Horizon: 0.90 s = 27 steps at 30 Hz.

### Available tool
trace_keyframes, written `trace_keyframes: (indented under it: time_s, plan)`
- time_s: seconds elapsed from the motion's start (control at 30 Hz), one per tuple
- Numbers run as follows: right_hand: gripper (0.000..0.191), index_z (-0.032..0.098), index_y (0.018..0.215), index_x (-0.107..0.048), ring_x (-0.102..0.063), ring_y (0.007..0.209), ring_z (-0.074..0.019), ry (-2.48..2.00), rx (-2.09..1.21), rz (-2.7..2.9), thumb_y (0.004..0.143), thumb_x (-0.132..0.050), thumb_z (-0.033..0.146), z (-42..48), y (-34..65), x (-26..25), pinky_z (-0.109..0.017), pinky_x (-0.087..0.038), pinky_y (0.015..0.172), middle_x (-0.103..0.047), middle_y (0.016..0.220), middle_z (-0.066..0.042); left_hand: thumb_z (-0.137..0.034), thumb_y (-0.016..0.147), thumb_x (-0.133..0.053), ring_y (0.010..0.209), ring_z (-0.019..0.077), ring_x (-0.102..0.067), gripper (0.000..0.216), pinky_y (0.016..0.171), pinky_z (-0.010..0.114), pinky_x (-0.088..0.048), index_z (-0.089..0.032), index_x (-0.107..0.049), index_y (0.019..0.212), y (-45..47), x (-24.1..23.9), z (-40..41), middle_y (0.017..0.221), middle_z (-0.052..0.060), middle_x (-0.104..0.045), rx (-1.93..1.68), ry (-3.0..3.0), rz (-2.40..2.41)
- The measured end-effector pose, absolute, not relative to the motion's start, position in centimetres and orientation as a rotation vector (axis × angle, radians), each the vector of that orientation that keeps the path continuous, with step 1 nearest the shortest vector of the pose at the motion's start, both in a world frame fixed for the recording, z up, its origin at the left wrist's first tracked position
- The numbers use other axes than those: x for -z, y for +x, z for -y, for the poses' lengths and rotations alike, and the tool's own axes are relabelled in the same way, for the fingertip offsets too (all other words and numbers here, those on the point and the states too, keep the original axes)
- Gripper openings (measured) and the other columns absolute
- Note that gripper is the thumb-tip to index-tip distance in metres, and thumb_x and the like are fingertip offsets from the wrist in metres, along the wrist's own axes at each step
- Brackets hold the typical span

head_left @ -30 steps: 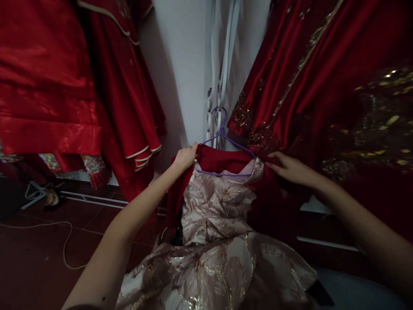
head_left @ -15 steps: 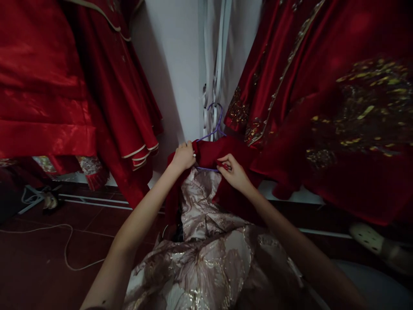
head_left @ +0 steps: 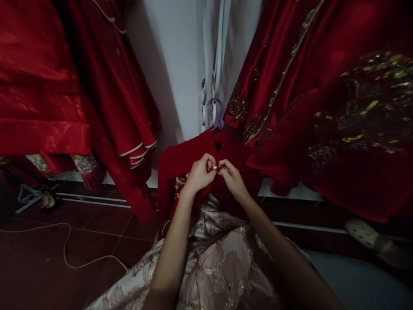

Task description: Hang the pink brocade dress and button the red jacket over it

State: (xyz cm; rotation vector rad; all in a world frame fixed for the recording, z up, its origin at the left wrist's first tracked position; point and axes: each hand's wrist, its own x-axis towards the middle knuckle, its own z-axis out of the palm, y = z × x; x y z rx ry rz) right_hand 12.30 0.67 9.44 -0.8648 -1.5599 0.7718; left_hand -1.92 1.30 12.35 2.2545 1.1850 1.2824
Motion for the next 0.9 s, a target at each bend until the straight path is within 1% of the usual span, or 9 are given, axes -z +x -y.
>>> trace_keyframes:
  time_s: [0.1,0.2,0.33,0.4,0.5,0.6,0.73,0.9]
  plan:
    - [0.008,0.023,0.080,-0.049,-0.053,0.070,-0.0136,-0.870,-0.763,1.598,0.072,-0.046,0.021,-1.1,12.3,-8.2,-0.024,-0.043,0.065,-0.054,0.075,0.001,-0.007,0.069,-0.046,0.065,0.0086,-0.051,0.021,0.063,0.018,-0.040,-0.019,-0.049,0.086,-1.6,-9.1,-1.6,0.072,-0.003,-0.053,-1.320,2.121,-1.135]
    - [0.012,0.022,0.084,-0.050,-0.054,0.071,-0.0133,-0.875,-0.685,1.601,0.072,-0.048,0.020,-1.9,12.3,-7.0,-0.025,-0.043,0.067,-0.055,0.077,0.001,-0.006,0.069,-0.048,0.073,0.0094,-0.053,0.025,0.070,0.020,-0.041,-0.018,-0.049,0.090,-2.0,-7.3,-1.8,0.083,-0.001,-0.056,-1.406,2.049,-1.170]
    - [0.014,0.021,0.088,-0.052,-0.056,0.082,-0.0151,-0.853,-0.659,1.576,0.074,-0.051,0.023,-2.1,12.0,-6.5,-0.027,-0.046,0.073,-0.057,0.086,-0.002,-0.011,0.074,-0.050,0.082,0.0115,-0.055,0.025,0.077,0.025,-0.043,-0.019,-0.049,0.098,-1.5,-6.6,-1.3,0.094,0.003,-0.057,-1.495,2.000,-1.227]
    - [0.019,0.022,0.092,-0.052,-0.057,0.085,-0.0154,-0.832,-0.713,1.577,0.074,-0.054,0.025,-1.7,12.0,-6.6,-0.027,-0.047,0.073,-0.057,0.091,-0.003,-0.012,0.075,-0.050,0.081,0.0115,-0.056,0.027,0.077,0.025,-0.044,-0.019,-0.048,0.102,-1.1,-6.4,-1.1,0.094,0.004,-0.057,-1.527,1.962,-1.232]
    - [0.027,0.023,0.099,-0.051,-0.057,0.088,-0.0148,-0.791,-0.769,1.591,0.072,-0.058,0.024,-1.0,12.4,-6.7,-0.027,-0.049,0.076,-0.056,0.096,-0.004,-0.013,0.077,-0.051,0.081,0.0107,-0.056,0.027,0.075,0.024,-0.046,-0.019,-0.046,0.103,-0.9,-6.2,-1.1,0.091,0.004,-0.057,-1.598,1.869,-1.181]
    - [0.027,0.023,0.098,-0.052,-0.057,0.088,-0.0145,-0.789,-0.768,1.583,0.072,-0.058,0.022,-0.8,12.6,-6.5,-0.028,-0.050,0.077,-0.057,0.098,-0.004,-0.018,0.078,-0.053,0.079,0.0099,-0.057,0.023,0.072,0.023,-0.049,-0.019,-0.043,0.099,-1.1,-6.0,-1.2,0.087,0.003,-0.056,-1.649,1.760,-1.147]
    - [0.024,0.022,0.095,-0.054,-0.059,0.087,-0.0152,-0.813,-0.757,1.581,0.072,-0.061,0.027,-0.8,12.5,-6.3,-0.030,-0.051,0.078,-0.059,0.097,-0.005,-0.023,0.078,-0.055,0.077,0.0092,-0.058,0.018,0.069,0.022,-0.050,-0.019,-0.044,0.091,-1.7,-6.0,-1.0,0.085,0.002,-0.055,-1.653,1.716,-1.147]
    - [0.024,0.021,0.093,-0.057,-0.060,0.088,-0.0162,-0.828,-0.748,1.581,0.073,-0.063,0.034,-0.9,12.4,-6.3,-0.031,-0.052,0.078,-0.062,0.096,-0.005,-0.020,0.078,-0.052,0.076,0.0091,-0.057,0.008,0.068,0.021,-0.049,-0.018,-0.048,0.085,-2.3,-6.3,-0.6,0.084,0.001,-0.056,-1.613,1.810,-1.143]
